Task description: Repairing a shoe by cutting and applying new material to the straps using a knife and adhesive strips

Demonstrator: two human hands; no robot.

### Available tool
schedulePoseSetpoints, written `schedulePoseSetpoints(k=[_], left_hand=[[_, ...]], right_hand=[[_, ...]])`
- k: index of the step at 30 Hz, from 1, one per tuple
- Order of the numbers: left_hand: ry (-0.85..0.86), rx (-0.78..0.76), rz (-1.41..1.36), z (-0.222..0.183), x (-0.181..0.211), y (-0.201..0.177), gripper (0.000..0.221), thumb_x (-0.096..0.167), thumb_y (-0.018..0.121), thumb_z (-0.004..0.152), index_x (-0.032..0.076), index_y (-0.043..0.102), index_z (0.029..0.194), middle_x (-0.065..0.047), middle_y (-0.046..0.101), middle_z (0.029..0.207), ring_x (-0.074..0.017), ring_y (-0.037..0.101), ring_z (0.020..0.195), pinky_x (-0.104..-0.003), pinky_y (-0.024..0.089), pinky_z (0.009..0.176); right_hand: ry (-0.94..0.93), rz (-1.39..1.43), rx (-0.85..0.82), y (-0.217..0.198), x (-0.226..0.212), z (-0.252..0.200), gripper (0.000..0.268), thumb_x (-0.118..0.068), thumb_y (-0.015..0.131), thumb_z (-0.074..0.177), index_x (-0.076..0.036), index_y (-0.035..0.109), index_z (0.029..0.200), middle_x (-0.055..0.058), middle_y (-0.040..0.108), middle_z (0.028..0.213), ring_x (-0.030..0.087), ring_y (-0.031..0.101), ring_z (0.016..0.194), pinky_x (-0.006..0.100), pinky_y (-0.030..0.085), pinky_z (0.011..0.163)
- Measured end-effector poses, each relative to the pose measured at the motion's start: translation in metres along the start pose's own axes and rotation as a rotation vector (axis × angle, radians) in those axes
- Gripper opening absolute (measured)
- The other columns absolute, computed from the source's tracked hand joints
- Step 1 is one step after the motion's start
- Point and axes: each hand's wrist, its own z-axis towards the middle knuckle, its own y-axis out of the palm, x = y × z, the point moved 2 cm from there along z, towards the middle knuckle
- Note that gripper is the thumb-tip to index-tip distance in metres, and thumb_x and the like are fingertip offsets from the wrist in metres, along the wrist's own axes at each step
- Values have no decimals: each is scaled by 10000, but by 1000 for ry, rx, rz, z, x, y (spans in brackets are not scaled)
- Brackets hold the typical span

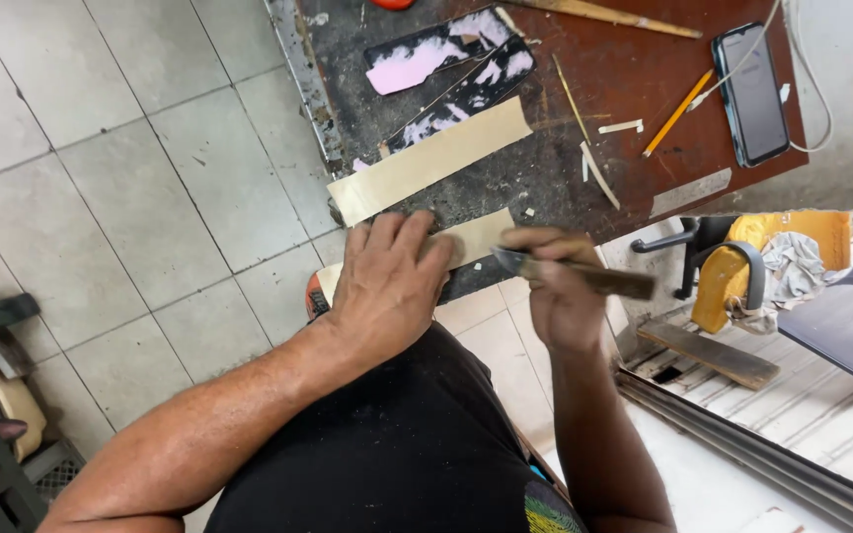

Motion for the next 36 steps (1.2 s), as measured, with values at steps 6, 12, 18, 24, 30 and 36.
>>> schedulePoseSetpoints(k=[6, 12, 18, 24, 30, 36], left_hand=[[-149, -227, -165, 12, -19, 54, 511, 204, 710, 796, 131, 551, 1276, -110, 606, 933, -406, 705, 770, -545, 554, 591], [-101, -258, -496, 24, 22, -40, 454, 44, 715, 791, 22, 661, 1241, -186, 715, 941, -449, 725, 856, -546, 585, 723], [19, -139, -799, 27, 10, -48, 491, -16, 684, 808, 44, 645, 1293, -246, 723, 999, -485, 700, 976, -599, 536, 896], [-7, -78, -773, 20, 12, -43, 550, -39, 701, 805, 34, 616, 1344, -256, 717, 994, -508, 686, 953, -606, 542, 891], [-101, -13, -788, 15, -1, -33, 440, 129, 796, 771, 69, 697, 1195, -145, 732, 833, -356, 717, 756, -479, 583, 736], [-128, 72, -992, 13, -16, -15, 143, 147, 734, 901, 73, 766, 1018, -108, 631, 681, -198, 622, 642, -327, 516, 588]], right_hand=[[32, 41, 2, -60, 16, -10, 176, 67, 561, 820, -79, 570, 918, 287, 676, 1210, 99, 624, 562, 325, 636, 665], [188, -97, -220, -32, 3, 20, 607, -26, 828, 722, -9, 543, 1257, 340, 583, 1401, 128, 648, 555, 225, 507, 474], [533, 126, -342, -18, 9, 53, 549, -5, 824, 754, 38, 559, 1232, 252, 738, 1075, 103, 681, 513, 204, 548, 425], [582, 136, -399, -13, 9, 64, 560, 72, 850, 745, 71, 582, 1237, 204, 717, 784, 169, 692, 481, 242, 574, 417], [440, 11, -356, -18, 12, 69, 449, 38, 873, 763, 110, 601, 1113, 240, 742, 858, 153, 718, 577, 245, 621, 492], [331, -105, -435, 0, -5, 80, 496, 24, 905, 730, 79, 623, 1135, 196, 736, 883, 141, 705, 689, 246, 603, 587]])
